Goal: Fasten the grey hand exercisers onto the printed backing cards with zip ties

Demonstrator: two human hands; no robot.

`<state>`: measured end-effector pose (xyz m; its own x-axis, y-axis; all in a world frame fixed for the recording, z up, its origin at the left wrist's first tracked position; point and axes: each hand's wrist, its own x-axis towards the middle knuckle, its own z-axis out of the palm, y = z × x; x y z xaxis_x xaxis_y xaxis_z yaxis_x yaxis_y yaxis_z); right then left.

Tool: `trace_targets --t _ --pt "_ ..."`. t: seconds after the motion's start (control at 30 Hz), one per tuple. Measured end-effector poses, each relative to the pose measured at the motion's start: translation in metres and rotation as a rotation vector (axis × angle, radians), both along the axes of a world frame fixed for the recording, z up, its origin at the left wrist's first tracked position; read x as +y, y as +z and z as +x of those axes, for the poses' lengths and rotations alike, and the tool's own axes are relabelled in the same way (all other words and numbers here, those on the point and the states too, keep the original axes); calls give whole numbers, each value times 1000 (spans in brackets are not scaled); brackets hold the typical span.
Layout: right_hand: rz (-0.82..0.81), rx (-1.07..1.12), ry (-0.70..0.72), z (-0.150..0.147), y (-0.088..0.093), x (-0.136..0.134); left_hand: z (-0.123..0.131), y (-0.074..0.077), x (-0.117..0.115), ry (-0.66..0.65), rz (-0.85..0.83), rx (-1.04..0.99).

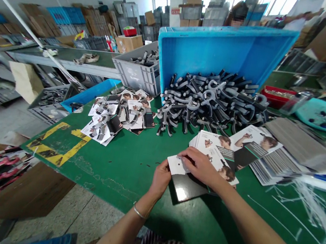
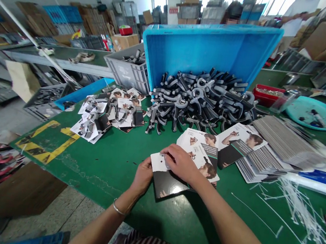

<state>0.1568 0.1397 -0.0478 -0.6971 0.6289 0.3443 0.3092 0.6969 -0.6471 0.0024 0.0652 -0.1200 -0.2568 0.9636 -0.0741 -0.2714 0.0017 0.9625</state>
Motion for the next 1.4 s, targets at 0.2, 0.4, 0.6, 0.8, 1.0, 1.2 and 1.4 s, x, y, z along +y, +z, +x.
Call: trace_targets --t 0.2,0.4,0.6,0.8,1.0,1.2,1.4 --pt "6 -48 9 2 2 -2 -4 2 1 1 43 -274" --pt "189 -167 4 -4 -1 -8 -19 9 -1 -103 39 -434" --pt "357 -196 -133 -13 -14 -16 -21 25 6 -149 -45 -323" --pt "147 19 -89 -6 -8 -14 -29 33 15 -329 -161 -357" --pt "179 144 -302 54 12 -26 -33 40 -1 -239 -206 -363" --pt "128 38 -750 155 0 22 -16 60 -13 25 -129 -334" --pt "33 -264 -702 138 4 119 4 61 -27 -463 -320 58"
